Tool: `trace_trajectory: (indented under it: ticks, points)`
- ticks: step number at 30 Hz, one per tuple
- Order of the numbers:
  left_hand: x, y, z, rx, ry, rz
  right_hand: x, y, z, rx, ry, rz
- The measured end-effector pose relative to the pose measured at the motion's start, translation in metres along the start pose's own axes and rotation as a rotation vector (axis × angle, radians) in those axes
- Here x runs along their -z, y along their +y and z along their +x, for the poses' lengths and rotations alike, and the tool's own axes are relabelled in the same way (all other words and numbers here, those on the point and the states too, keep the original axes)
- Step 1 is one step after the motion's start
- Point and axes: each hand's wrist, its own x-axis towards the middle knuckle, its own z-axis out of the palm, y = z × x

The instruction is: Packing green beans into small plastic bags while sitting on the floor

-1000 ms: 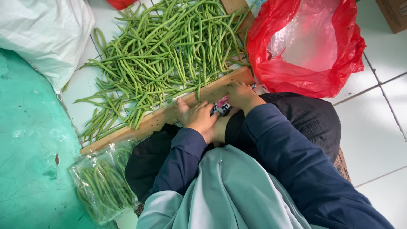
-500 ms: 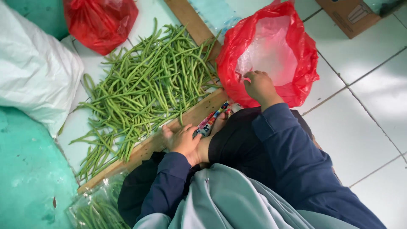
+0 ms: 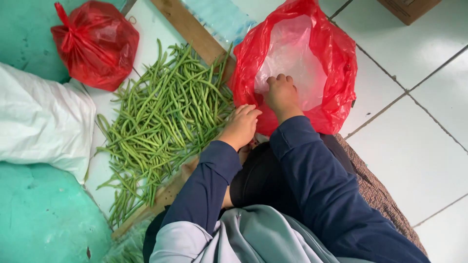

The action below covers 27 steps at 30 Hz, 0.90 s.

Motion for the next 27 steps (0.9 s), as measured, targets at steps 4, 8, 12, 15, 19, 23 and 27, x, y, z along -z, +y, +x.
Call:
trace_trajectory:
  ticks: [4, 8, 12, 15, 19, 23, 27]
  points:
    - [0.033, 0.023, 0.025, 0.026, -0.069, 0.152, 0.016, -0.009, 0.007, -0.073, -0.040, 0.039]
    - [0.043, 0.000, 0.040, 0.279, -0.136, 0.298, 0.026, -0.021, 0.015, -0.121, -0.138, -0.003]
    - [0.044, 0.005, 0.033, 0.309, -0.167, 0.269, -0.007, -0.013, 0.025, -0.054, -0.058, -0.140]
    - [0.037, 0.013, 0.022, 0.304, -0.173, 0.214, -0.046, 0.001, 0.036, -0.012, 0.040, -0.163]
    - [0.027, 0.035, -0.009, 0.270, -0.147, 0.172, -0.058, 0.019, 0.032, 0.021, 0.117, -0.157]
    - [-0.010, 0.048, -0.051, 0.195, 0.001, 0.092, -0.096, 0.047, 0.039, -0.033, 0.142, -0.088]
    - [-0.032, 0.044, -0.086, 0.159, 0.231, -0.023, -0.063, 0.041, 0.018, -0.080, 0.061, -0.046]
